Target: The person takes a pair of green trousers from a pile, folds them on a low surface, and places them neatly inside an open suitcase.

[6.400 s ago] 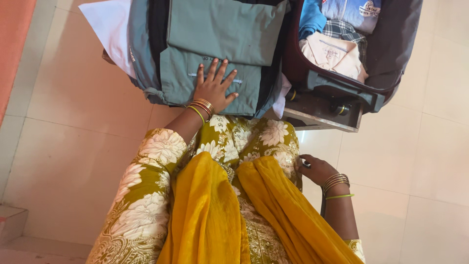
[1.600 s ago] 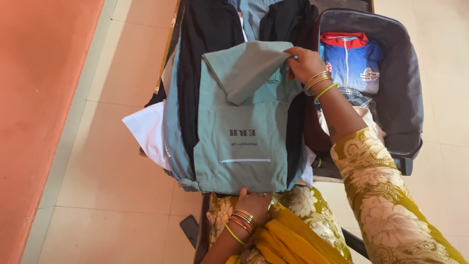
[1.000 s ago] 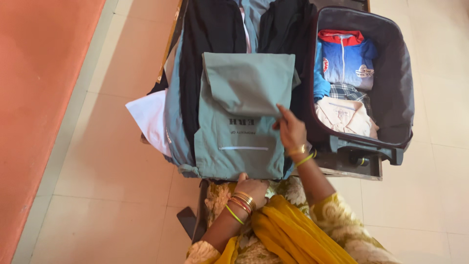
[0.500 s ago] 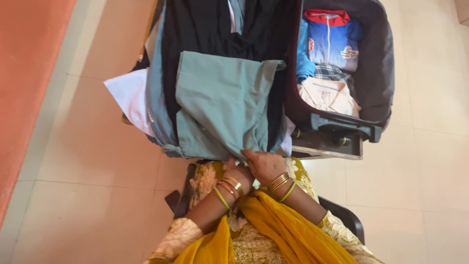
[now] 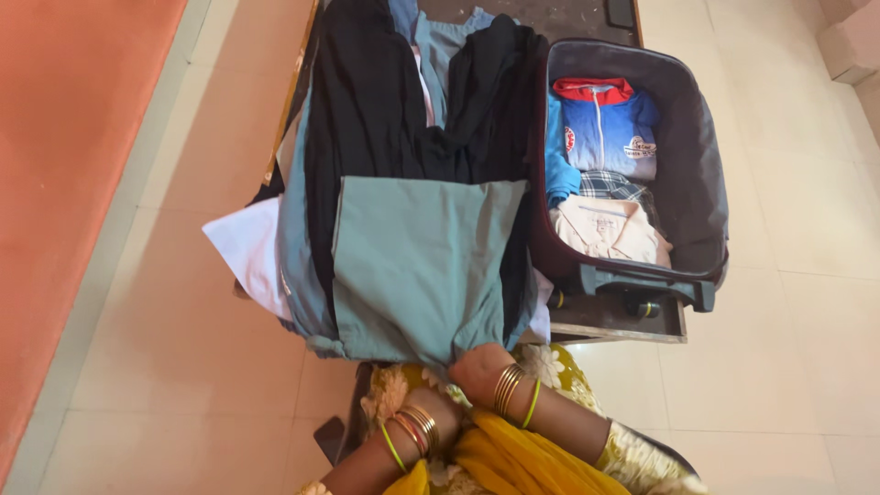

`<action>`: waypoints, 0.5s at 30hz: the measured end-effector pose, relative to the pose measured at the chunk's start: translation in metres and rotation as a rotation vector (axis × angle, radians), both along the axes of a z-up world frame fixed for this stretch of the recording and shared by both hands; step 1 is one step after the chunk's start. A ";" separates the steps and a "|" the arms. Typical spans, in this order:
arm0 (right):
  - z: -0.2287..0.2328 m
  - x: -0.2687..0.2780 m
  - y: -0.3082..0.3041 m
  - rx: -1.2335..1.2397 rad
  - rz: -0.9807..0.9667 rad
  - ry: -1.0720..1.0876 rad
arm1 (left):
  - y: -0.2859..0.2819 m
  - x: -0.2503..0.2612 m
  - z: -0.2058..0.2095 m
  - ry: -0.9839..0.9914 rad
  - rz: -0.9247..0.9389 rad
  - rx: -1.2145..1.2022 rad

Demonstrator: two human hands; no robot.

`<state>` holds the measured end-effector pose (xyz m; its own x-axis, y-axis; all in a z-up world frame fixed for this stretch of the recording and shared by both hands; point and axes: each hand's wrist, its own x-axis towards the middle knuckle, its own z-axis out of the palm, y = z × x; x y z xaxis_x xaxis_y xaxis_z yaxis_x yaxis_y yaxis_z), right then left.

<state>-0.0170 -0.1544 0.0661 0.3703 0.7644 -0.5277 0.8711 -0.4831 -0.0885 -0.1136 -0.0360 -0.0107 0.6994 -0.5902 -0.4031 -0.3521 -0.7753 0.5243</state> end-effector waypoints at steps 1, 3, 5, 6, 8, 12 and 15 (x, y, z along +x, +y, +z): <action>0.002 0.002 0.006 -0.050 0.093 0.013 | 0.002 0.000 -0.002 -0.125 -0.038 0.021; 0.011 0.006 0.021 -0.152 0.281 0.038 | 0.007 0.004 0.001 -0.179 -0.049 0.025; 0.021 0.020 0.029 -0.129 0.423 0.238 | 0.011 0.005 0.010 -0.118 -0.029 0.009; 0.021 0.033 0.035 -0.116 0.492 0.337 | 0.016 0.008 0.014 -0.091 -0.018 0.007; 0.005 0.066 0.048 -0.314 0.536 0.655 | 0.022 0.020 0.023 -0.050 -0.014 -0.005; -0.043 0.223 0.065 -0.374 0.462 1.335 | 0.025 0.030 0.039 -0.010 0.000 -0.013; 0.060 0.448 0.054 -0.022 -0.154 -0.344 | 0.024 0.024 0.041 0.035 0.025 -0.032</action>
<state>0.4310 -0.1004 0.1257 0.6385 0.6756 -0.3686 0.7650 -0.6093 0.2084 -0.0891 -0.0117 0.0302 0.6998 -0.5856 -0.4090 -0.3136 -0.7664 0.5606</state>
